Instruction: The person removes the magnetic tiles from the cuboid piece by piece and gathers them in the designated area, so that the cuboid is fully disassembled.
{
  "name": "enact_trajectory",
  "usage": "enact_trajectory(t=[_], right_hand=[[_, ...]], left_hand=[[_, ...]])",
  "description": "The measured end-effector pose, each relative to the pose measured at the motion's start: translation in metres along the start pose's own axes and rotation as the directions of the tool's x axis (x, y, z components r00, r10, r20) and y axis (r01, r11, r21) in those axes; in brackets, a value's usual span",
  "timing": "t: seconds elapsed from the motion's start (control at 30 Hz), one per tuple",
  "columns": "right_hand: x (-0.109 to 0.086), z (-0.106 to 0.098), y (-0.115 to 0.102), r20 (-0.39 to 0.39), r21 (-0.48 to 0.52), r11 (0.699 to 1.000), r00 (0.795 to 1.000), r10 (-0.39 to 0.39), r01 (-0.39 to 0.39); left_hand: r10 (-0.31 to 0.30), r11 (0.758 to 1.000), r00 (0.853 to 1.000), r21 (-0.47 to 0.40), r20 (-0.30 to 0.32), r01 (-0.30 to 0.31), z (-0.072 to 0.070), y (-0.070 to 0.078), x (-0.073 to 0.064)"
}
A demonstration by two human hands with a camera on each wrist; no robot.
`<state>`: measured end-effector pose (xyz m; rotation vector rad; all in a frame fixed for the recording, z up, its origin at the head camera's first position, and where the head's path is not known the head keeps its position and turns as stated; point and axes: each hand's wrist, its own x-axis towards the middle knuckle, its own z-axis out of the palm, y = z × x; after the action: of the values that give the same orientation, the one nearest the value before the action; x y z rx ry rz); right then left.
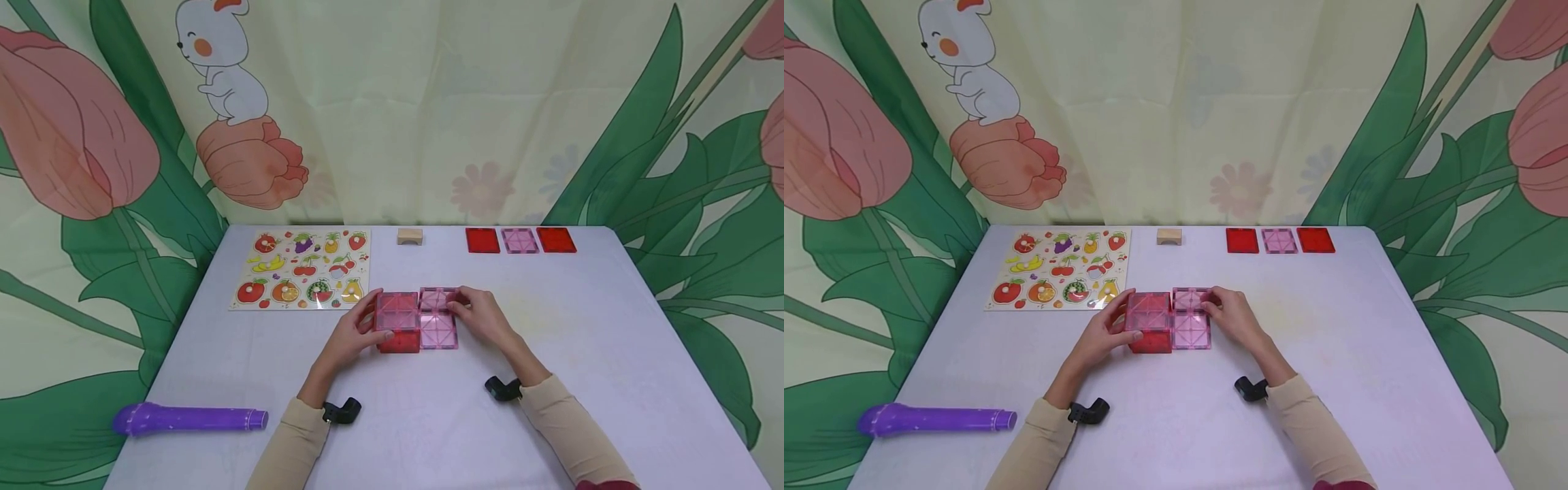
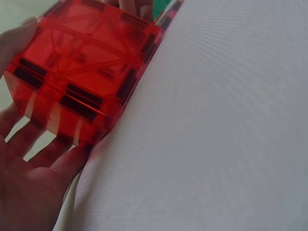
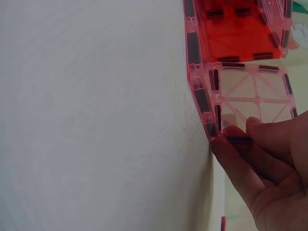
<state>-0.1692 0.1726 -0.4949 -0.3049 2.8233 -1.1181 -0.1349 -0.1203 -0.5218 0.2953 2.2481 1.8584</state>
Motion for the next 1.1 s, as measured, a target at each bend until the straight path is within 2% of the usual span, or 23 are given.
enact_trajectory(t=[0.33,0.6,0.8,1.0,1.1], right_hand=[[0.004,-0.001,0.002,-0.002,0.043,0.997,0.998,0.065,-0.064],[0.010,-0.012,0.005,0.013,0.081,0.992,0.996,0.094,-0.095],[0.012,-0.019,0.011,0.020,0.140,0.978,0.988,0.155,-0.156],[0.014,-0.026,0.020,0.022,0.167,0.961,0.975,0.221,-0.222],[0.016,-0.030,0.025,0.016,0.166,0.959,0.973,0.231,-0.230]], left_hand=[[-0.013,1.000,1.000,0.001,0.007,0.013,0.000,0.001,0.000],[-0.009,1.000,1.000,0.002,-0.001,0.009,0.000,0.000,0.000],[0.001,1.000,1.000,0.001,-0.004,-0.001,0.000,-0.001,-0.001],[0.003,1.000,1.000,-0.004,0.000,-0.003,0.000,0.000,-0.001],[-0.006,1.000,1.000,-0.001,0.002,0.006,0.000,0.000,-0.001]])
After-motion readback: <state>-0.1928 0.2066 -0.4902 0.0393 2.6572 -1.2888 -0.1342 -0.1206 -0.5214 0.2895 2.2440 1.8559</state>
